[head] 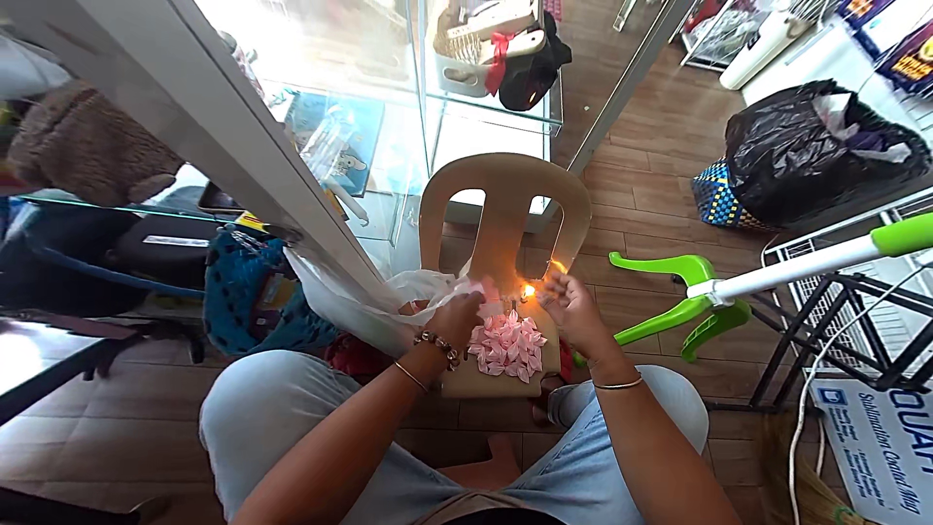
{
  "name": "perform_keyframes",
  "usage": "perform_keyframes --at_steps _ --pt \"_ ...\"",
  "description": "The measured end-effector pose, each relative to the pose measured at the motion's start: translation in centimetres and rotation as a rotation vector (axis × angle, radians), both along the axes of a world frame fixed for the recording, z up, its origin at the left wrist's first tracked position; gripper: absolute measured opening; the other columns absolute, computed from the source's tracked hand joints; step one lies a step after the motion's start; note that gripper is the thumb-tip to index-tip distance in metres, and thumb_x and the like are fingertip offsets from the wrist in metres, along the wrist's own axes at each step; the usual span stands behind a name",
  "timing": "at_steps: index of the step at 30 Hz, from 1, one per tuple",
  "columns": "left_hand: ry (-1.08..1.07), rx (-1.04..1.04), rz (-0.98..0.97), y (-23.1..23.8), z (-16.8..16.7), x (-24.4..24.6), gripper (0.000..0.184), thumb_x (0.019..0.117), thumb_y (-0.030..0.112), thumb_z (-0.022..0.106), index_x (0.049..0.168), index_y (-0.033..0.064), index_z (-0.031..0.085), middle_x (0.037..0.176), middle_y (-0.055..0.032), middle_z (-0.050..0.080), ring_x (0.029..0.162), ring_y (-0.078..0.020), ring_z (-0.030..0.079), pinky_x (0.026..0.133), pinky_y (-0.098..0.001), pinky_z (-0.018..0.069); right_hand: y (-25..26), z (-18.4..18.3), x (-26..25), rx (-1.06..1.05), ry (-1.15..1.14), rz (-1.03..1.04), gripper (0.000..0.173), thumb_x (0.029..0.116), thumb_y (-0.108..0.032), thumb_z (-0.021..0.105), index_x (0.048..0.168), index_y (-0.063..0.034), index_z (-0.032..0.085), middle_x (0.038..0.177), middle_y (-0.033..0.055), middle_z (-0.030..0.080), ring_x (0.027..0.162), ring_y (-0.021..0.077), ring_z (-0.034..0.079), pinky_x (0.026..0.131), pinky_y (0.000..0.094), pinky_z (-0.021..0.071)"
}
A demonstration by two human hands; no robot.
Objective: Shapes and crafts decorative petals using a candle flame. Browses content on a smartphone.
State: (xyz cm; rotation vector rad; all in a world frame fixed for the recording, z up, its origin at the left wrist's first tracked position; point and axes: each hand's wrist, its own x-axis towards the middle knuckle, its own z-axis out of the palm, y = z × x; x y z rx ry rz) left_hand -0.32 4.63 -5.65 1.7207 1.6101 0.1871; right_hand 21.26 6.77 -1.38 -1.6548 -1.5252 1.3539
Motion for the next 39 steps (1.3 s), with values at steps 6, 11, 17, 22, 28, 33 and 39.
perform_keyframes --at_steps 6,11,17,22,28,33,39 --pt "-0.042 0.226 -0.062 -1.6 3.5 0.9 0.030 0.1008 0.016 0.065 0.128 0.0043 0.064 0.115 -0.0161 0.070 0.105 -0.0352 0.069 0.092 -0.0579 0.0526 -0.3 -0.1 -2.4 -0.323 0.176 0.017 0.025 0.1035 -0.020 0.062 0.116 0.0010 0.061 0.102 0.0112 0.065 0.089 0.0155 0.064 0.076 0.0308 0.0532" --pt "0.016 0.388 -0.109 -1.2 3.8 1.0 0.041 0.0933 0.018 0.075 0.129 0.0031 0.065 0.128 -0.0181 0.065 0.107 -0.0390 0.068 0.088 -0.0571 0.0550 -0.2 -0.2 -2.7 -0.323 0.314 -0.120 0.012 0.1029 -0.012 0.061 0.104 -0.0009 0.060 0.089 0.0072 0.065 0.078 0.0126 0.064 0.068 0.0265 0.0532" --pt "0.034 0.422 -0.150 -1.2 3.1 1.0 0.020 0.1035 0.012 0.058 0.116 0.0015 0.070 0.111 -0.0191 0.071 0.102 -0.0387 0.070 0.087 -0.0554 0.0559 -0.3 -0.4 -2.6 -0.361 0.389 -0.125 0.009 0.1018 -0.010 0.062 0.106 -0.0014 0.060 0.093 0.0075 0.069 0.080 0.0123 0.067 0.068 0.0255 0.0540" --pt "-0.300 -0.026 0.054 -0.5 5.2 0.3 0.022 0.1022 0.017 0.064 0.117 0.0028 0.070 0.103 -0.0101 0.072 0.090 -0.0174 0.068 0.086 -0.0382 0.0548 -0.4 -0.2 -1.8 -0.286 0.358 -0.045 0.007 0.0965 -0.005 0.068 0.102 -0.0011 0.065 0.089 0.0059 0.069 0.081 0.0122 0.066 0.070 0.0264 0.0555" --pt "-0.612 -0.270 0.188 -0.3 5.3 -0.2 0.020 0.1006 0.010 0.065 0.118 -0.0003 0.067 0.098 -0.0062 0.071 0.078 -0.0071 0.068 0.068 -0.0232 0.0564 -0.4 0.1 -1.0 -0.185 0.369 0.041 0.005 0.0950 -0.003 0.069 0.099 -0.0010 0.066 0.087 0.0040 0.069 0.078 0.0089 0.066 0.069 0.0238 0.0547" --pt "-0.675 -0.288 0.315 -0.3 5.3 0.3 0.015 0.1023 0.014 0.063 0.108 0.0000 0.065 0.092 -0.0052 0.069 0.075 -0.0073 0.067 0.065 -0.0228 0.0554 -0.9 -0.3 -0.9 0.146 0.207 0.163 0.011 0.0931 -0.009 0.073 0.101 -0.0015 0.070 0.090 0.0027 0.071 0.080 0.0045 0.066 0.074 0.0213 0.0550" --pt "-0.990 -0.393 0.632 -0.1 5.2 0.8 0.013 0.1039 0.010 0.058 0.110 0.0006 0.064 0.086 -0.0042 0.065 0.069 -0.0097 0.064 0.067 -0.0252 0.0572 -2.0 -2.5 -2.3 0.797 -0.146 0.280 0.015 0.0942 -0.015 0.068 0.101 -0.0090 0.079 0.103 0.0077 0.072 0.100 0.0207 0.066 0.089 0.0375 0.0536"
